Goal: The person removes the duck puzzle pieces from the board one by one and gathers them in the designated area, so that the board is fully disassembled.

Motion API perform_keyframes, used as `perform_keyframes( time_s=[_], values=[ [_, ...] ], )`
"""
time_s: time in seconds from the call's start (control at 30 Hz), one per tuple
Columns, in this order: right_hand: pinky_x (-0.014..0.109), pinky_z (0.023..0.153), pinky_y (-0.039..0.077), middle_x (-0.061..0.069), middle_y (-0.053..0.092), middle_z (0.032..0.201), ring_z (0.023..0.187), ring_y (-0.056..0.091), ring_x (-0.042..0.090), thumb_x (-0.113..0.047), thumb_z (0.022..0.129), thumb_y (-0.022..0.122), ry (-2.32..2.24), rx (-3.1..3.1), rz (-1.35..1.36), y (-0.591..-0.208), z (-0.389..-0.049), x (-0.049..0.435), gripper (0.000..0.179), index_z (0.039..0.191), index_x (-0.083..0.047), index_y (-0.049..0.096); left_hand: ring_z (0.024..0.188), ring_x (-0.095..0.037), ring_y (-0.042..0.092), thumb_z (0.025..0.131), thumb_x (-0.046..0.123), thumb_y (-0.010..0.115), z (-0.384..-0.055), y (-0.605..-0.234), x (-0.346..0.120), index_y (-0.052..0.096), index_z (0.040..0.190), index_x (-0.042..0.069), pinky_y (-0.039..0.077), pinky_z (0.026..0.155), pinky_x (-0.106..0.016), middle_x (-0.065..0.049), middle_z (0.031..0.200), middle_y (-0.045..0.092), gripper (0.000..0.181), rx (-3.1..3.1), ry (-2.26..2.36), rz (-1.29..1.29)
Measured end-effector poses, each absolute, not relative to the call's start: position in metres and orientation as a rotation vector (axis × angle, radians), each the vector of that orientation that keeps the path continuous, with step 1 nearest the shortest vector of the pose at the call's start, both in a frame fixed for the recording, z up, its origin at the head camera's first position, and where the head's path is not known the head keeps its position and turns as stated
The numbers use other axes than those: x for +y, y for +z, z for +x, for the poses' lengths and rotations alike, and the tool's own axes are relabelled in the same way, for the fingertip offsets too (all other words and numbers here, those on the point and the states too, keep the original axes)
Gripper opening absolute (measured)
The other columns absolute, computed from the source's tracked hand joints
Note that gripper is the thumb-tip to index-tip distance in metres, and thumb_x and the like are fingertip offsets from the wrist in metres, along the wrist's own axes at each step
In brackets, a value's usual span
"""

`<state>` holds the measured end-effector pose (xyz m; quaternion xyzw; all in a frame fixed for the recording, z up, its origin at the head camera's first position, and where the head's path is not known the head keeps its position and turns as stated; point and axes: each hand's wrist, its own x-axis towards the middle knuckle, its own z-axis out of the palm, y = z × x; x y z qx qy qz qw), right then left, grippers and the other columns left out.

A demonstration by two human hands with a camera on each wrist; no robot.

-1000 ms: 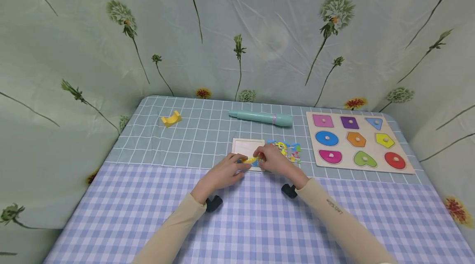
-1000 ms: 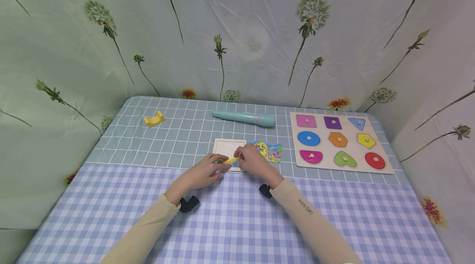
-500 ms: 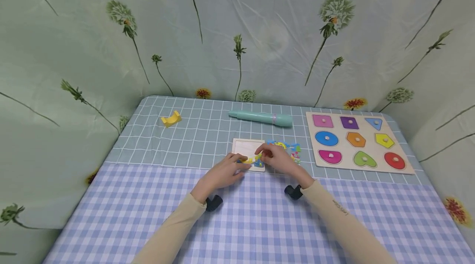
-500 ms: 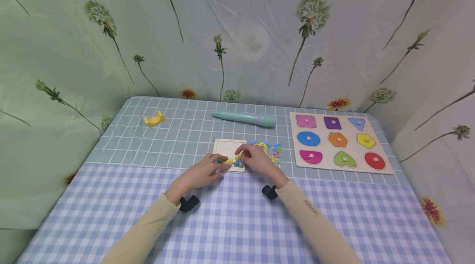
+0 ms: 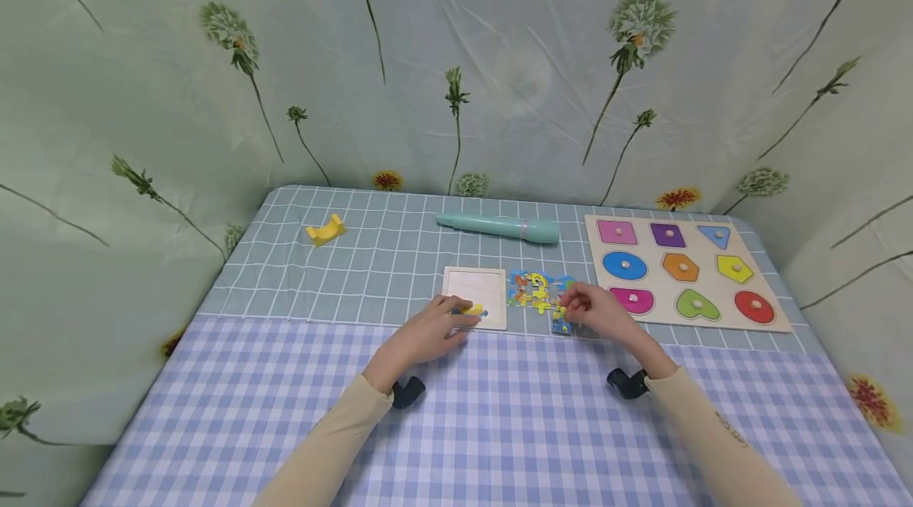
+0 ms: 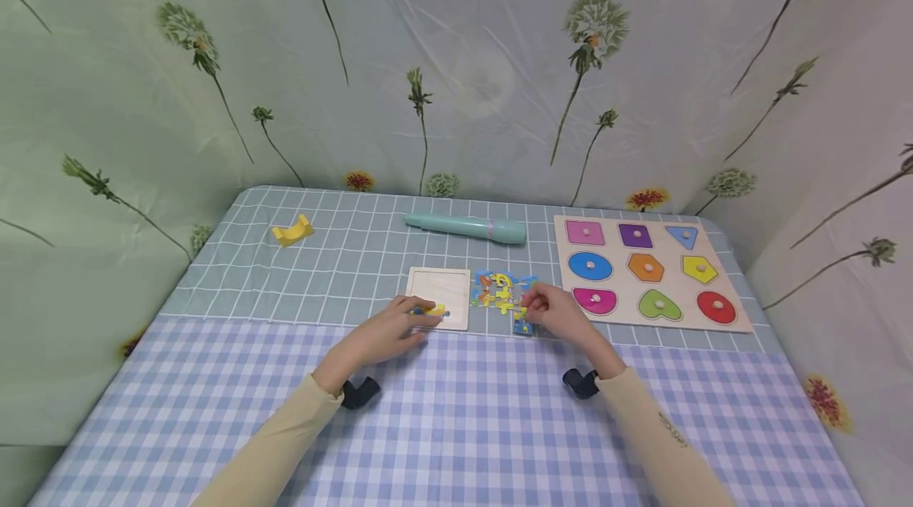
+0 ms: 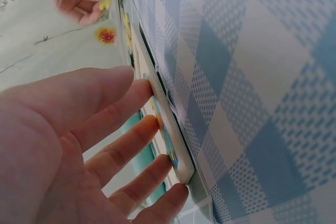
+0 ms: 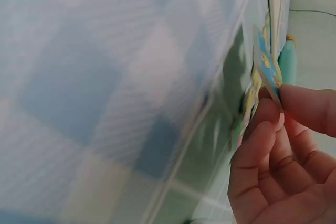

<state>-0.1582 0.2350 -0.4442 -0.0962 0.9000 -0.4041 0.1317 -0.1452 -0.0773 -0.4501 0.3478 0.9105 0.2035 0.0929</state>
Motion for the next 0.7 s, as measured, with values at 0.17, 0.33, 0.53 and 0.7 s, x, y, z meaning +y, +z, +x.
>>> perform_keyframes(
  time_s=[0.17, 0.33, 0.53, 0.7],
  values=[
    [0.026, 0.064, 0.045, 0.004, 0.055, 0.077, 0.073, 0.05, 0.02, 0.004, 0.085, 0.063, -1.086, 2.673, -0.269, -0.447, -0.153, 0.238, 0.008, 0.092, 0.001, 0.061, 0.123, -0.03, 0.042, 0.095, 0.018, 0.059, -0.145, -0.451, -0.078, 0.061, 0.13, 0.009, 0.038, 0.101, -0.043, -0.012, 0.137, 0.048, 0.035, 2.704, 0.594, 1.05],
    [0.03, 0.065, 0.045, 0.003, 0.052, 0.074, 0.072, 0.049, 0.019, 0.004, 0.085, 0.063, -0.971, 2.763, -0.276, -0.45, -0.15, 0.232, 0.008, 0.09, -0.001, 0.061, 0.126, -0.029, 0.041, 0.096, 0.019, 0.059, -0.145, -0.454, -0.08, 0.061, 0.13, 0.01, 0.037, 0.102, -0.042, -0.012, 0.138, 0.047, 0.035, 2.716, 0.589, 1.073],
    [0.03, 0.063, 0.044, 0.003, 0.051, 0.073, 0.07, 0.047, 0.019, 0.005, 0.084, 0.066, -0.831, 2.834, -0.322, -0.45, -0.151, 0.228, 0.01, 0.089, -0.002, 0.06, 0.129, -0.032, 0.04, 0.095, 0.018, 0.06, -0.143, -0.455, -0.093, 0.063, 0.128, 0.009, 0.036, 0.104, -0.045, -0.015, 0.137, 0.047, 0.034, 2.728, 0.647, 1.108],
    [0.028, 0.06, 0.042, 0.003, 0.05, 0.072, 0.068, 0.047, 0.019, 0.003, 0.083, 0.067, -0.774, 2.847, -0.36, -0.445, -0.152, 0.223, 0.009, 0.088, -0.002, 0.062, 0.128, -0.035, 0.042, 0.094, 0.017, 0.062, -0.144, -0.456, -0.106, 0.062, 0.128, 0.007, 0.035, 0.104, -0.047, -0.016, 0.14, 0.046, 0.035, 2.728, 0.639, 1.128]
  ],
)
